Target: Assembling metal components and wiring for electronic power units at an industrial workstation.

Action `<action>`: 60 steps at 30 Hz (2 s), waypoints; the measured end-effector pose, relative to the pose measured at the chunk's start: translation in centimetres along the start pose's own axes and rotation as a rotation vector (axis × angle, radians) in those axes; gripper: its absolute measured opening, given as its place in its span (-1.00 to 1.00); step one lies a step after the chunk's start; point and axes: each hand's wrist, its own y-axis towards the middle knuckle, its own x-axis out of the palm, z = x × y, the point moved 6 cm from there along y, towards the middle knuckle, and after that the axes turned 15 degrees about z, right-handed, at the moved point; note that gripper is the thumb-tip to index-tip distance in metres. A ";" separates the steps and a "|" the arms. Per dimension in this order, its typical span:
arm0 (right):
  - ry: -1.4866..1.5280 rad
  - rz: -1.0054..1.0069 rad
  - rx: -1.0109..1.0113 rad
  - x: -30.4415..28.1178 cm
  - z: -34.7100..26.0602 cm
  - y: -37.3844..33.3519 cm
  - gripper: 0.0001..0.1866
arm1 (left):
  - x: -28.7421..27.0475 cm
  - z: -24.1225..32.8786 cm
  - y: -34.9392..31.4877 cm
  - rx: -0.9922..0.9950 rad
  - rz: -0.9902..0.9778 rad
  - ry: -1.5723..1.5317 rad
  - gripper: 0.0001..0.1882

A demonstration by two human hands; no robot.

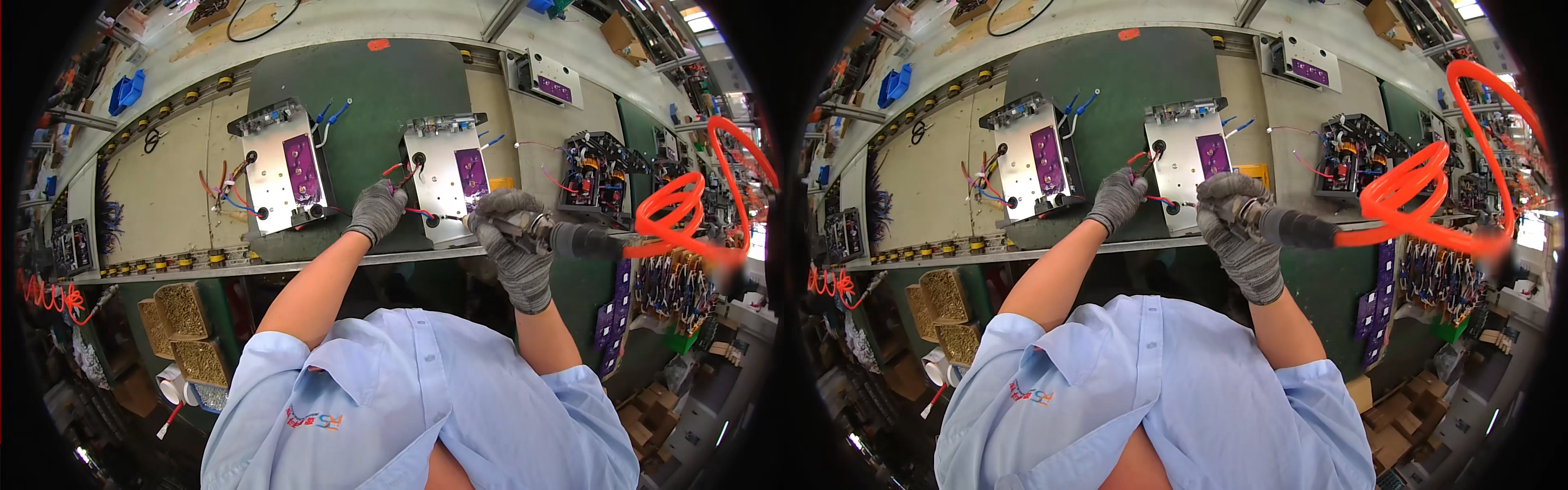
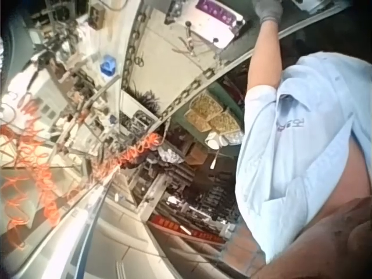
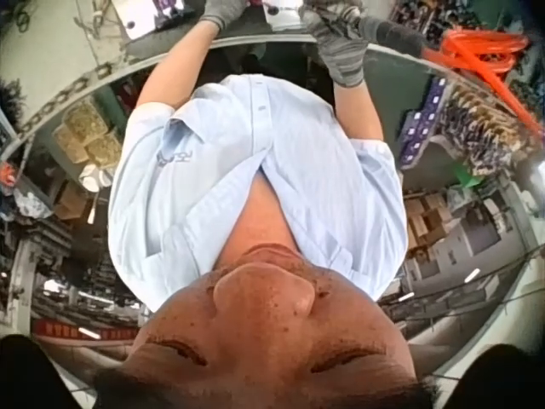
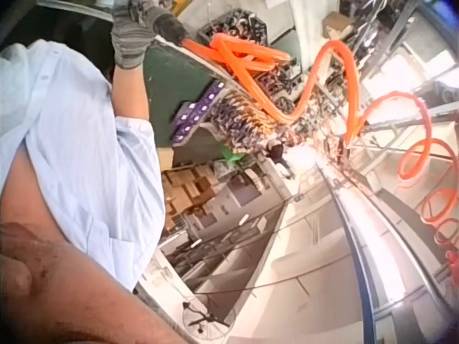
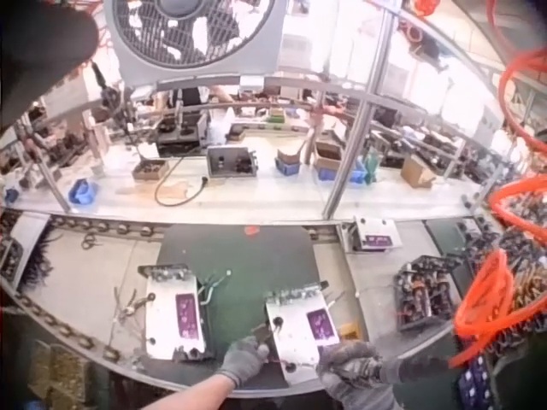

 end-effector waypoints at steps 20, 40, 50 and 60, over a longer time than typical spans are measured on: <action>-0.058 -0.048 -0.075 1.8 1.3 -1.3 -0.72 | 1.4 -0.2 0.8 0.116 -0.041 0.153 -0.58; -0.227 0.367 -0.143 -7.9 -7.3 -2.4 -0.60 | 1.9 -4.3 -3.2 -0.537 -0.373 -0.888 -0.71; -0.495 0.437 0.363 -21.5 8.4 -9.3 -0.59 | 0.1 -8.0 -8.6 -0.610 -0.417 -1.170 -0.75; -0.419 0.301 0.398 -30.6 27.1 -12.5 -0.59 | -4.6 -14.2 -20.7 -0.648 -0.205 -1.099 -0.82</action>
